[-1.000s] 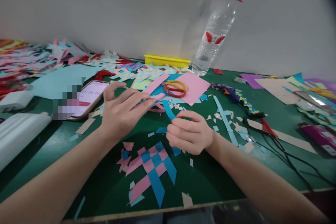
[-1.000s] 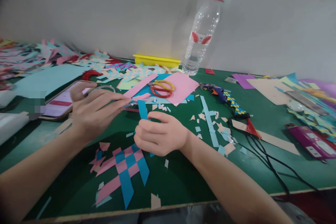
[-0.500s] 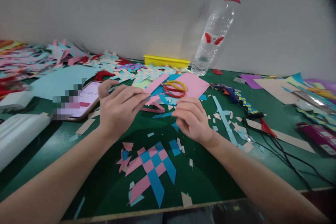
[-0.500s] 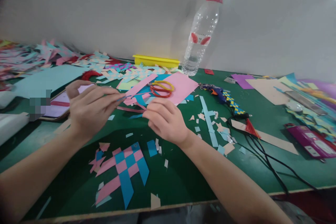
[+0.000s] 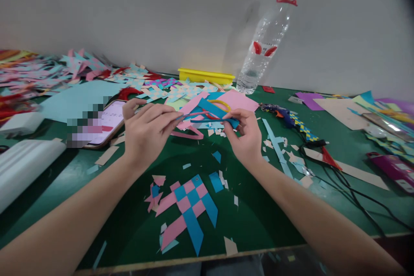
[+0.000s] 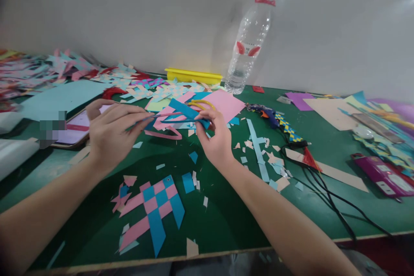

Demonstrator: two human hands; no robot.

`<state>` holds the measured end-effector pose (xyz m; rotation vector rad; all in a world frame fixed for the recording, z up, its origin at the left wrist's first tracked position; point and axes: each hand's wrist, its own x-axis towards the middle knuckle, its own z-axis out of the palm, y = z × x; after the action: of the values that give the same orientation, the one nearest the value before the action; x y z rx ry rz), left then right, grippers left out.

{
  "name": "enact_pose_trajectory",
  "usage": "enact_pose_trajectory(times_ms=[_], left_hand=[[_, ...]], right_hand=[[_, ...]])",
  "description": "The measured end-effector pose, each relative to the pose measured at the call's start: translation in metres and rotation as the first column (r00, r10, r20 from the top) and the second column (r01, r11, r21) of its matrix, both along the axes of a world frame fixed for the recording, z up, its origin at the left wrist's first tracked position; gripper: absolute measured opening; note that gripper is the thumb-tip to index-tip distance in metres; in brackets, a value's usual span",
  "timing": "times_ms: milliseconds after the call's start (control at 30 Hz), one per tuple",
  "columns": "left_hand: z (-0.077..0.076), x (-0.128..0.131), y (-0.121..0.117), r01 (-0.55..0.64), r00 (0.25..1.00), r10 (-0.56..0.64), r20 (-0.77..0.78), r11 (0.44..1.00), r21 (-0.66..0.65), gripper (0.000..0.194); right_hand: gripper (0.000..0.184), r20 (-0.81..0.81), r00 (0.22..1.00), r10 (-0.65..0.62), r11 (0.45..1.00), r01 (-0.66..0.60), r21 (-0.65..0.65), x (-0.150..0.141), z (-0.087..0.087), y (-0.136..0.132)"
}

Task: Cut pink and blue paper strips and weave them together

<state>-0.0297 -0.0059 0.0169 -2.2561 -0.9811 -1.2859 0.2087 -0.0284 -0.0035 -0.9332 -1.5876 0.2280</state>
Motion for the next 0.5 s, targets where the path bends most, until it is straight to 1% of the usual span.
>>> enact_pose_trajectory(times_ms=[67,133,233,367,500], left_hand=[[-0.0006,-0.0001,0.0003,0.006,1.000,-0.006,0.000,1.000,-0.009,0.012],[-0.0008,0.0001,-0.0001,0.007,1.000,-0.007,-0.004,1.000,-0.018,0.013],[-0.0003,0.0010,-0.0016,0.001,1.000,-0.002,-0.015,1.000,-0.020,0.012],[-0.0001,0.0014,-0.0027,-0.004,1.000,0.003,-0.026,1.000,-0.022,0.011],[-0.0025,0.0001,-0.0012,-0.015,1.000,0.014,-0.021,0.999,-0.033,0.011]], right_hand=[[0.020,-0.001,1.000,-0.017,1.000,0.017,-0.015,0.0009,0.0001,0.0013],[0.013,0.014,0.999,-0.028,0.999,0.029,-0.017,0.0019,0.0010,0.0026],[0.006,0.041,0.999,-0.030,0.999,0.030,0.013,0.0035,0.0030,0.0043],[0.004,0.096,0.995,-0.036,0.999,0.032,0.035,0.0054,0.0045,0.0051],[0.005,0.151,0.987,-0.047,0.998,0.052,-0.025,0.0059,0.0053,0.0039]])
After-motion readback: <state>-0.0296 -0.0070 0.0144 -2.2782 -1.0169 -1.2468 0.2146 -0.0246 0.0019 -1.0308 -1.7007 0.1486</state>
